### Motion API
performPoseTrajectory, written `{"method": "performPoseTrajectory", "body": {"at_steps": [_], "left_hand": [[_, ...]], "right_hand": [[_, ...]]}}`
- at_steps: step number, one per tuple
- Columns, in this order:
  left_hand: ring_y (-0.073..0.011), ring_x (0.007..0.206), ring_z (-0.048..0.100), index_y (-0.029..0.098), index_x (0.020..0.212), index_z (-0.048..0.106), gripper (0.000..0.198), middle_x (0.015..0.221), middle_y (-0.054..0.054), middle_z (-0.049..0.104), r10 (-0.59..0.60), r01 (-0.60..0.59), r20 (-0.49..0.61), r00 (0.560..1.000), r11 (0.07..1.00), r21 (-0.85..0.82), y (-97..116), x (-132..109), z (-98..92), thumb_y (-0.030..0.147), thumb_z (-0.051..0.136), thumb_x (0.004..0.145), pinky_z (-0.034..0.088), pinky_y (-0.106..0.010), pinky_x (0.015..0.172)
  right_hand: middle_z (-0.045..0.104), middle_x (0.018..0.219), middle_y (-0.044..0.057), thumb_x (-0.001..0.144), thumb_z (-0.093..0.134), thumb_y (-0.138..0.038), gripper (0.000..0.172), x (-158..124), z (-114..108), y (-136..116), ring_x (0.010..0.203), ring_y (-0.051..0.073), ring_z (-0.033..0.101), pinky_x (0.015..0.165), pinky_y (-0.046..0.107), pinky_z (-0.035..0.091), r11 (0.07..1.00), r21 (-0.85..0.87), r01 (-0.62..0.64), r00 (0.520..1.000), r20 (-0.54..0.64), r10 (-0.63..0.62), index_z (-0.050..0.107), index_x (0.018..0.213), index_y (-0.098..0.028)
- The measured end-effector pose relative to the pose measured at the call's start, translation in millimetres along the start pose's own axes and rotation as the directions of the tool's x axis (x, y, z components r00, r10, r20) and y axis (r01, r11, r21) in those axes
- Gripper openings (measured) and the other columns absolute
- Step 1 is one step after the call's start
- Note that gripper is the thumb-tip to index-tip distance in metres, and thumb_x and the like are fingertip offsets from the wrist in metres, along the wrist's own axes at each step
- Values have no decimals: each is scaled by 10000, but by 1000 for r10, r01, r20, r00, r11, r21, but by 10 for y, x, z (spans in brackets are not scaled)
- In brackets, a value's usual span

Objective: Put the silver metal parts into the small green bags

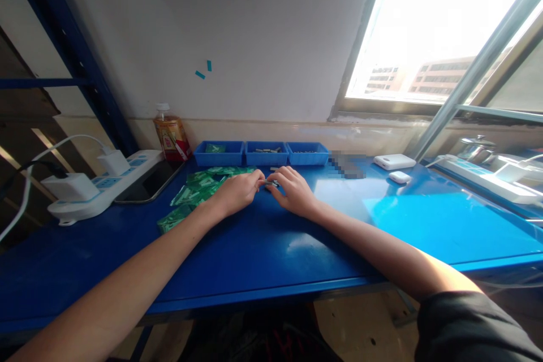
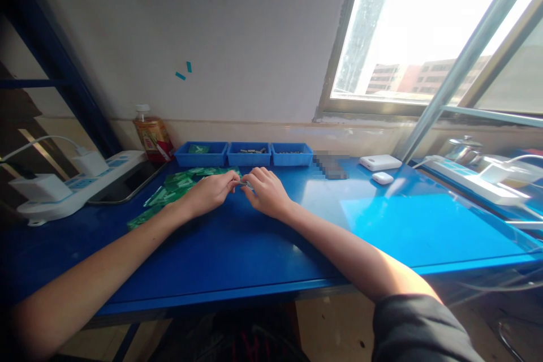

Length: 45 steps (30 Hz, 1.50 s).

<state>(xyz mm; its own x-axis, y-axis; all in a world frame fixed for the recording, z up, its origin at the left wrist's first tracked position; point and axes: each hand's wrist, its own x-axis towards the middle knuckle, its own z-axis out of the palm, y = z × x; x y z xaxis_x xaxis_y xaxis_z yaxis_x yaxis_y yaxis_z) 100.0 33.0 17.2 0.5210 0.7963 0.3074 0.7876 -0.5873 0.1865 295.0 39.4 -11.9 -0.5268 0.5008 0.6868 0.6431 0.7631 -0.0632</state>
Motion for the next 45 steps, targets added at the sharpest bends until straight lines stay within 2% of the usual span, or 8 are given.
{"method": "performPoseTrajectory", "body": {"at_steps": [7, 12, 15, 19, 23, 29, 36, 45], "left_hand": [[-210, 1032, 587, 183, 1075, 554, 335, 1087, -89, 644, 0, -6, -56, 998, 994, -106, -31, 34, 185, 327, 274, 958, 447, -318, 888], [-259, 1232, 450, 149, 1279, 488, 410, 1319, -122, 525, 10, -9, 16, 1000, 1000, -29, -43, 36, 331, 313, 359, 926, 361, -410, 1037], [-272, 1334, 325, 134, 1346, 431, 467, 1432, -109, 419, -24, 23, 48, 999, 1000, 3, -62, 31, 344, 318, 348, 925, 299, -434, 1088], [-261, 1364, 276, 150, 1375, 399, 473, 1467, -81, 376, -31, 28, 88, 996, 999, 31, -91, 50, 341, 271, 292, 931, 286, -447, 1092], [-264, 1297, 373, 178, 1300, 472, 418, 1389, -85, 478, -9, 4, 73, 997, 997, 79, -67, 71, 310, 241, 317, 916, 341, -466, 1039], [-271, 1056, 533, 131, 979, 604, 244, 1058, -125, 639, -24, 24, -2, 1000, 987, 156, 2, 69, 243, 280, 434, 887, 434, -404, 921], [-242, 1109, 505, 151, 1265, 511, 399, 1189, -108, 608, 14, -12, -10, 1000, 985, 173, -15, 62, 294, 138, 370, 892, 401, -365, 966], [-256, 1052, 524, 131, 1167, 559, 326, 1122, -114, 628, -27, 32, -34, 999, 987, 160, -32, 57, 288, 175, 420, 875, 417, -381, 940]], "right_hand": [[604, 879, 87, 927, 443, -346, 231, 219, -35, 221, 873, 218, 513, 804, 356, 417, 995, -90, -34, 998, -48, 30, 605, 890, -186], [617, 942, 116, 864, 544, -351, 255, 637, -12, 726, 966, 286, 494, 806, 403, 422, 933, -210, -293, 955, -110, 276, 583, 1034, -165], [612, 973, 135, 834, 579, -345, 274, 605, 0, 851, 977, 309, 487, 795, 423, 429, 894, -255, -369, 927, -40, 372, 590, 1033, -157], [606, 909, 103, 839, 572, -346, 232, 195, -16, 620, 948, 280, 491, 821, 414, 431, 954, -202, -223, 967, 74, 242, 606, 997, -180], [604, 909, 85, 852, 560, -318, 203, -86, 7, 306, 948, 248, 495, 846, 387, 431, 987, -108, -119, 980, 146, 134, 599, 1006, -192], [582, 951, 87, 861, 547, -308, 222, -32, 112, 206, 949, 229, 492, 850, 366, 432, 996, -61, -62, 983, 172, 71, 597, 1037, -183], [548, 987, 90, 878, 524, -324, 252, -46, 74, 210, 953, 224, 484, 845, 359, 436, 993, -88, -77, 973, 210, 94, 606, 1087, -211], [543, 978, 96, 880, 525, -317, 224, -41, 77, 209, 944, 223, 482, 832, 356, 444, 996, -63, -67, 976, 205, 78, 629, 1044, -205]]}}
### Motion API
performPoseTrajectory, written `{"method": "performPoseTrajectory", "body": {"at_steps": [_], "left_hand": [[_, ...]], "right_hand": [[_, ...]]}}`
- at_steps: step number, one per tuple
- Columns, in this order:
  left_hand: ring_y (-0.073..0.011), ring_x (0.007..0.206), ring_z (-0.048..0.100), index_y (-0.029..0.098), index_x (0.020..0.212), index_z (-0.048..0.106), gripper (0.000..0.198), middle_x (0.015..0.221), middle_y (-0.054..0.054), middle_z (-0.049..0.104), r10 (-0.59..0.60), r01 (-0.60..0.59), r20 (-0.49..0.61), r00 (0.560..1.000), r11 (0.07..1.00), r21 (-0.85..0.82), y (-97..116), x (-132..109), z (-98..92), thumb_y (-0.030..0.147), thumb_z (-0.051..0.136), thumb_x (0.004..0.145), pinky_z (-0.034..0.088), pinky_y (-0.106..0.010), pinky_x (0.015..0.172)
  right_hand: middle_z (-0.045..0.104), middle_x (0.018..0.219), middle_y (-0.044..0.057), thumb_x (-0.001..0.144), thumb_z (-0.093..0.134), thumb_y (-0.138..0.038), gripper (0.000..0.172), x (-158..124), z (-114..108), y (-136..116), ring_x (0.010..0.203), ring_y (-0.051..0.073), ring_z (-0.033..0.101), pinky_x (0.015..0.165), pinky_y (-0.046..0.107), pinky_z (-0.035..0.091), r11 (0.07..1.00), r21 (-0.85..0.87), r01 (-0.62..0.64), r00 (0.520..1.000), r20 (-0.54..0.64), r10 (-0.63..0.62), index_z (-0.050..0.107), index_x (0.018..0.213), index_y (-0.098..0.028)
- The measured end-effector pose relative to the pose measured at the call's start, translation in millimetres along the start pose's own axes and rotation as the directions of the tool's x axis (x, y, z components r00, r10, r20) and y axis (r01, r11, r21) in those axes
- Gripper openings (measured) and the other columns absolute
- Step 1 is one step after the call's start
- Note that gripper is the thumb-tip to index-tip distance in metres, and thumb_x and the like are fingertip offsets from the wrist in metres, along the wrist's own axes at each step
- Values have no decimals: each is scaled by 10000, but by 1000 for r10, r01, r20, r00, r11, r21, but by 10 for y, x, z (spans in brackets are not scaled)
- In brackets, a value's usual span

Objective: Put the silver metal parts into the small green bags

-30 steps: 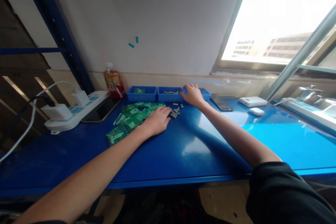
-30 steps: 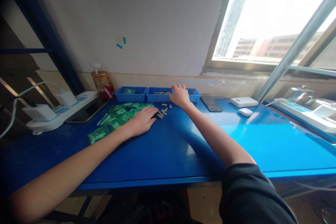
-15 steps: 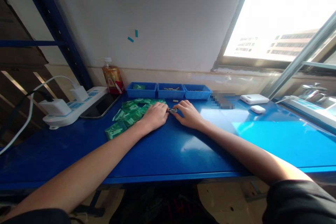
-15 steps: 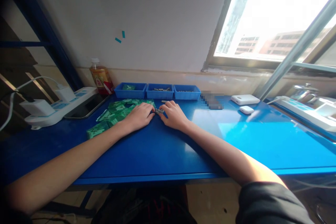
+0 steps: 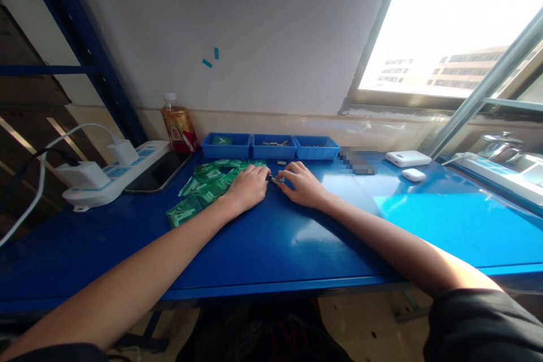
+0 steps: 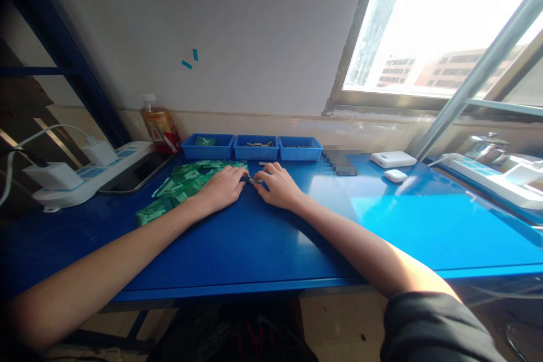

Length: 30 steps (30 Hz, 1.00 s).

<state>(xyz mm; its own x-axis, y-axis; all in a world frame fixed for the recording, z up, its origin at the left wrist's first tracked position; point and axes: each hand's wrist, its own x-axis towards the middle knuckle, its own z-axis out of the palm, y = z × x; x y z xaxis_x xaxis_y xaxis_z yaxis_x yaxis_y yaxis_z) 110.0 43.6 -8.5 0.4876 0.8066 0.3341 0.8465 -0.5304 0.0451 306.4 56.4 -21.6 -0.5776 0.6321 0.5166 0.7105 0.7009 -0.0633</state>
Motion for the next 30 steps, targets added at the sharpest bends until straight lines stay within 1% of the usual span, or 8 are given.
{"method": "performPoseTrajectory", "body": {"at_steps": [2, 4, 8, 11, 14, 21, 26, 30], "left_hand": [[-255, 1053, 524, 139, 1233, 523, 372, 1143, -116, 616, 17, -17, -12, 1000, 1000, 1, -6, 2, 14, 165, 406, 880, 419, -381, 935], [-250, 1032, 532, 161, 1230, 535, 374, 1120, -110, 618, 44, -44, -7, 999, 999, 0, -12, 8, 28, 154, 395, 883, 424, -374, 922], [-249, 956, 558, 168, 1025, 625, 263, 1000, -103, 625, 42, -43, -18, 999, 998, -38, -36, 27, 56, 171, 406, 880, 447, -370, 866], [-249, 907, 571, 177, 903, 621, 200, 924, -88, 620, 11, -15, -45, 999, 997, -81, -58, 39, 69, 183, 424, 869, 458, -365, 817], [-240, 881, 576, 188, 846, 582, 123, 884, -70, 618, -11, 4, -61, 998, 992, -125, -65, 40, 60, 169, 461, 835, 460, -351, 787], [-216, 843, 595, 193, 908, 496, 112, 918, -64, 613, -42, 7, -138, 990, 970, -243, -52, 26, 64, 147, 459, 813, 469, -331, 746], [-206, 845, 613, 199, 934, 473, 129, 948, -65, 615, -53, -11, -182, 982, 943, -334, -51, 40, 80, 156, 466, 813, 485, -323, 732], [-181, 812, 633, 198, 933, 464, 141, 900, -49, 627, -78, -10, -176, 981, 893, -451, -25, 50, 64, 165, 495, 799, 504, -302, 732]], "right_hand": [[540, 980, 97, 878, 530, -309, 239, -2, 0, 3, 943, 222, 481, 831, 359, 446, 1000, 6, 10, 1000, -8, -10, 627, 1070, -207], [536, 989, 94, 871, 541, -300, 257, -3, 1, 8, 948, 223, 479, 833, 363, 448, 999, 17, 34, 999, -12, -34, 626, 1100, -221], [530, 1012, 91, 853, 566, -288, 238, -1, 6, 19, 970, 225, 475, 847, 367, 448, 997, 32, 69, 998, -18, -68, 647, 1071, -236], [533, 1002, 90, 847, 574, -289, 202, -1, 9, 18, 969, 224, 475, 848, 362, 450, 997, 34, 68, 997, -28, -67, 654, 1020, -222], [540, 984, 87, 843, 576, -283, 176, -2, 4, 7, 961, 222, 475, 842, 358, 451, 997, 40, 66, 997, -43, -64, 644, 989, -211], [536, 995, 84, 846, 560, -267, 142, 9, -16, -14, 958, 218, 471, 844, 353, 440, 998, 27, 58, 998, -20, -58, 623, 961, -210], [529, 1039, 84, 854, 536, -247, 208, 15, -31, -28, 993, 225, 466, 843, 353, 432, 997, 7, 76, 997, 13, -76, 617, 1045, -237], [548, 1033, 88, 849, 556, -289, 244, 17, -54, -52, 984, 227, 470, 846, 355, 427, 998, -8, 61, 998, -34, -61, 591, 1078, -212]]}}
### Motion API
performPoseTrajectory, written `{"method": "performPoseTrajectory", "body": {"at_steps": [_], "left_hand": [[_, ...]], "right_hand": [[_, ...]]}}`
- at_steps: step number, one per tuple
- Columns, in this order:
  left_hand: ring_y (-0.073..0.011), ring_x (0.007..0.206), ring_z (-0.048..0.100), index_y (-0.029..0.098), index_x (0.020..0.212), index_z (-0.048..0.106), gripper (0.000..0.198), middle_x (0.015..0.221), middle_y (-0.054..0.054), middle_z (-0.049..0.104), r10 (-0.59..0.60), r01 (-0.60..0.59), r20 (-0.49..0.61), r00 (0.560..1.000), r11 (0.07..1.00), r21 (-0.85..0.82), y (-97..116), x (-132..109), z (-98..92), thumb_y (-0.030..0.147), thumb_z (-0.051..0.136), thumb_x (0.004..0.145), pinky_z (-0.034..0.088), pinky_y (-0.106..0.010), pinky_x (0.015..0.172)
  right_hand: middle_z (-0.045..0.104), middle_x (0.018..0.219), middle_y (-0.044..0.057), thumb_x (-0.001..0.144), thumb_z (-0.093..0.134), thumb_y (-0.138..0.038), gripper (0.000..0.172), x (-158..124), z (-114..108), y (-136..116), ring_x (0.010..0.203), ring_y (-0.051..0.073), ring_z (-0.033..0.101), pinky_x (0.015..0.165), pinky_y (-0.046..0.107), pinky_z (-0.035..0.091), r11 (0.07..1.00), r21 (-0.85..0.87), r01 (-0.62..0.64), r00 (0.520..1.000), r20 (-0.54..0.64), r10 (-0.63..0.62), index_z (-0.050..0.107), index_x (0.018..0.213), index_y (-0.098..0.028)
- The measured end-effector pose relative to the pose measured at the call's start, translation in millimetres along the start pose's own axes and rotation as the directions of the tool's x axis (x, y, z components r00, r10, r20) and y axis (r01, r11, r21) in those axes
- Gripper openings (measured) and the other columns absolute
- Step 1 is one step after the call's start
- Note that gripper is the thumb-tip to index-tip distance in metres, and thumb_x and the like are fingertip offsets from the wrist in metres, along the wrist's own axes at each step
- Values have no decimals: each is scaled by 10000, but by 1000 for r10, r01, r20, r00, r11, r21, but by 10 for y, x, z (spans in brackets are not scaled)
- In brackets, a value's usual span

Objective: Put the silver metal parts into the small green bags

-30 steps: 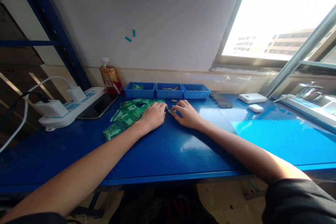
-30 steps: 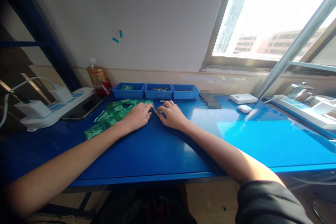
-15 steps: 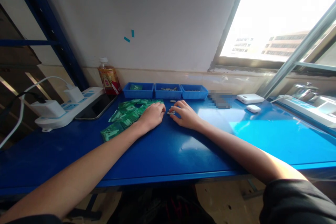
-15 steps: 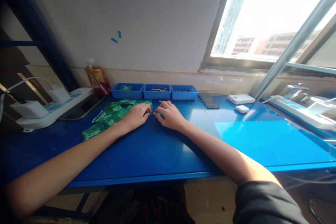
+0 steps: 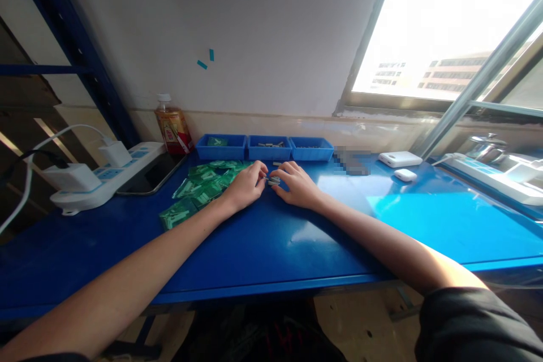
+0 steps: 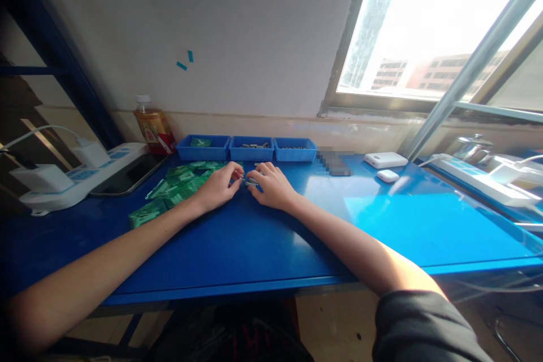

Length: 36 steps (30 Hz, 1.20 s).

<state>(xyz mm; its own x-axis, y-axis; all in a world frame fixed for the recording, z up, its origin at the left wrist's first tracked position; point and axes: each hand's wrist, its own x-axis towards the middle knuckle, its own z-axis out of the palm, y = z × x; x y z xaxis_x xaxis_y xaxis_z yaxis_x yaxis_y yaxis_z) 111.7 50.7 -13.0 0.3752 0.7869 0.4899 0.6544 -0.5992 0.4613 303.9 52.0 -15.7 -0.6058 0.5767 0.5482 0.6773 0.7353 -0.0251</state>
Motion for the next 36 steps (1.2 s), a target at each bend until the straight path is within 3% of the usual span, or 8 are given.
{"method": "performPoseTrajectory", "body": {"at_steps": [9, 18, 23, 30, 36], "left_hand": [[-166, 789, 647, 197, 957, 476, 168, 884, -40, 643, -47, 48, 11, 999, 981, -190, 56, -28, 35, 239, 527, 802, 528, -283, 683], [-161, 787, 641, 180, 965, 492, 218, 891, -48, 643, -90, 91, 17, 996, 969, -229, 101, -33, 27, 157, 526, 751, 526, -295, 704], [-164, 750, 636, 168, 963, 496, 234, 876, -53, 634, -93, 97, 26, 995, 956, -279, 156, -38, 15, 222, 572, 747, 533, -310, 699], [-159, 814, 636, 174, 1038, 494, 287, 921, -58, 629, -51, 47, -2, 999, 927, -371, 146, -30, -25, 218, 564, 763, 534, -303, 746], [-173, 791, 645, 172, 965, 570, 214, 869, -49, 669, -54, 56, 15, 998, 957, -285, 110, -22, -43, 299, 568, 793, 526, -302, 746]], "right_hand": [[584, 953, 71, 879, 521, -290, 126, -2, 2, -18, 932, 209, 483, 806, 329, 414, 999, -5, 38, 994, -104, -38, 601, 941, -214], [585, 945, 94, 908, 447, -264, 178, 9, 8, -63, 940, 214, 484, 796, 338, 402, 992, -67, 111, 989, -96, -117, 597, 928, -172], [590, 944, 95, 898, 433, -230, 185, 14, 0, -110, 939, 225, 478, 776, 348, 395, 980, -130, 152, 985, -67, -162, 597, 957, -169], [597, 913, 71, 868, 489, -259, 118, 10, -26, -98, 888, 210, 500, 778, 343, 418, 1000, -22, 1, 981, -193, -5, 590, 889, -199], [600, 878, 72, 904, 446, -265, 171, 18, -5, -98, 880, 205, 506, 776, 342, 427, 1000, -2, -6, 982, -191, 6, 590, 841, -196]]}}
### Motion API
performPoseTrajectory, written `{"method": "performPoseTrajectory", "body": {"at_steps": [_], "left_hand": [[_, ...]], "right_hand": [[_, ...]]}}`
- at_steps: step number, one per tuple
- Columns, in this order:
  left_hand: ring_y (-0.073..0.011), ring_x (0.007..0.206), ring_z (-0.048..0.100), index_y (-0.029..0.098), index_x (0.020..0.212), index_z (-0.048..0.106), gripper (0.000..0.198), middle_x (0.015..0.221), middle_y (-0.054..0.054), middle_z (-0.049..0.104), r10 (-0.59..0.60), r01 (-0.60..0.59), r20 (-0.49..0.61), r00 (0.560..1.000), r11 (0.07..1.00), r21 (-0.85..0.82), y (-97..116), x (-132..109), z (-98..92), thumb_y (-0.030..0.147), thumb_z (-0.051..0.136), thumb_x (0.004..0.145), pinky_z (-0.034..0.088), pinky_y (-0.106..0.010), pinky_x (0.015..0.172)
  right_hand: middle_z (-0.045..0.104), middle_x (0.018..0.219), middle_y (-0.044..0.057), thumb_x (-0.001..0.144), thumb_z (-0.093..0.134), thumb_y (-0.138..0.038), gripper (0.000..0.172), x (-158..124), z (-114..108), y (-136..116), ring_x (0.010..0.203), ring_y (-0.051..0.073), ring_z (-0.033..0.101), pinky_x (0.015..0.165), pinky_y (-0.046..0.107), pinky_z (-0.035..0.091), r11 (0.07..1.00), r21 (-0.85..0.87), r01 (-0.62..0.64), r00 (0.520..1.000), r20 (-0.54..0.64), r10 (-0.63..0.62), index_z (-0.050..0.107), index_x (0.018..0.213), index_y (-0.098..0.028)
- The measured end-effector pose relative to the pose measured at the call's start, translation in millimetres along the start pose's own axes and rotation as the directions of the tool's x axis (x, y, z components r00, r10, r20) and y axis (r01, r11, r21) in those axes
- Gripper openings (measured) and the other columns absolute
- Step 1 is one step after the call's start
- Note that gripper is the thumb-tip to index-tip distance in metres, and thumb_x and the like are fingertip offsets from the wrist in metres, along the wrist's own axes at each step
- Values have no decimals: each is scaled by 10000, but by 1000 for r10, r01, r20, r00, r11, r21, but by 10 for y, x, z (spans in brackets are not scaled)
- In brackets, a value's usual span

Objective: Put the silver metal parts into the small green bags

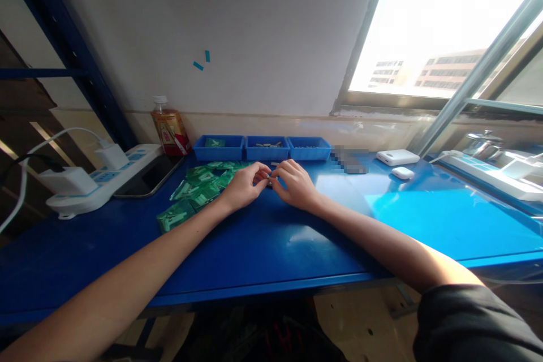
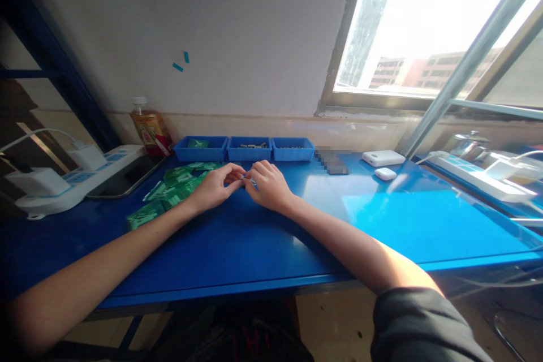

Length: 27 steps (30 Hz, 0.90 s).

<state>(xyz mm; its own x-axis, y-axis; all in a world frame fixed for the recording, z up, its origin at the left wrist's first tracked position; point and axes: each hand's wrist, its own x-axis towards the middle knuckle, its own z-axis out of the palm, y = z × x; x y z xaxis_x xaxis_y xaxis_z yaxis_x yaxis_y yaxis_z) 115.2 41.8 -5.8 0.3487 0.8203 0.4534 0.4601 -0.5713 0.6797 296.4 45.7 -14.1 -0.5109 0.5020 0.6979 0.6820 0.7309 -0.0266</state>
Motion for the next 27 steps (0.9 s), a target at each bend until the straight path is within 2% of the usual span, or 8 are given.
{"method": "performPoseTrajectory", "body": {"at_steps": [5, 9, 12, 15, 17, 20, 23, 27], "left_hand": [[-184, 766, 641, 163, 904, 651, 271, 878, -52, 707, -4, 2, 28, 1000, 998, 57, 31, 11, -29, 374, 488, 853, 501, -274, 704], [-178, 684, 615, 164, 803, 663, 357, 768, -30, 698, -10, 3, 55, 998, 992, 125, 75, 7, -53, 436, 445, 874, 465, -255, 632], [-182, 724, 629, 170, 783, 650, 392, 770, -29, 695, -2, -6, 88, 996, 996, 91, 77, 5, -51, 441, 392, 901, 476, -258, 680], [-195, 821, 635, 169, 872, 660, 363, 860, -51, 698, 16, -26, 71, 997, 989, 146, 29, 6, -38, 386, 372, 916, 487, -295, 775], [-217, 928, 620, 167, 990, 657, 310, 984, -78, 682, 57, -74, 76, 996, 966, 247, -18, 4, -31, 342, 418, 898, 473, -341, 862], [-246, 1041, 576, 179, 1080, 634, 291, 1105, -100, 640, 105, -159, 164, 981, 921, 356, -77, -4, -29, 310, 486, 866, 445, -387, 932], [-251, 1015, 576, 194, 1015, 641, 235, 1061, -88, 647, 102, -184, 224, 969, 903, 387, -95, -10, -25, 300, 502, 857, 463, -380, 891], [-242, 904, 594, 186, 890, 623, 150, 928, -76, 660, 91, -177, 225, 970, 901, 397, -70, -5, -4, 268, 506, 845, 482, -356, 799]], "right_hand": [[598, 910, 77, 906, 458, -303, 169, -1, -37, 3, 879, 208, 510, 786, 342, 423, 999, 15, -34, 999, -7, 34, 578, 948, -191], [601, 938, 75, 901, 464, -291, 174, -30, -60, -29, 891, 209, 503, 791, 338, 416, 999, 8, 33, 999, 23, -33, 575, 992, -192], [609, 927, 77, 927, 418, -282, 196, -5, -76, -33, 885, 205, 503, 790, 337, 409, 998, -15, 66, 997, 31, -65, 591, 943, -191], [614, 928, 85, 940, 401, -315, 237, 127, -140, 134, 892, 214, 511, 798, 347, 399, 995, -78, 59, 998, -2, -59, 604, 934, -192], [609, 929, 99, 939, 395, -329, 255, 233, -212, 375, 899, 233, 510, 808, 367, 395, 987, -154, -51, 995, -93, 37, 608, 950, -189], [596, 981, 135, 884, 481, -368, 304, 264, -317, 797, 945, 291, 492, 799, 415, 411, 905, -224, -362, 913, -282, 295, 575, 1076, -152], [608, 917, 129, 849, 529, -373, 285, 101, -355, 1020, 926, 299, 496, 790, 424, 422, 861, -260, -437, 896, -204, 394, 611, 1009, -152], [616, 839, 87, 847, 540, -335, 181, -56, -299, 824, 862, 248, 523, 783, 376, 427, 934, -197, -298, 950, 37, 310, 640, 846, -185]]}}
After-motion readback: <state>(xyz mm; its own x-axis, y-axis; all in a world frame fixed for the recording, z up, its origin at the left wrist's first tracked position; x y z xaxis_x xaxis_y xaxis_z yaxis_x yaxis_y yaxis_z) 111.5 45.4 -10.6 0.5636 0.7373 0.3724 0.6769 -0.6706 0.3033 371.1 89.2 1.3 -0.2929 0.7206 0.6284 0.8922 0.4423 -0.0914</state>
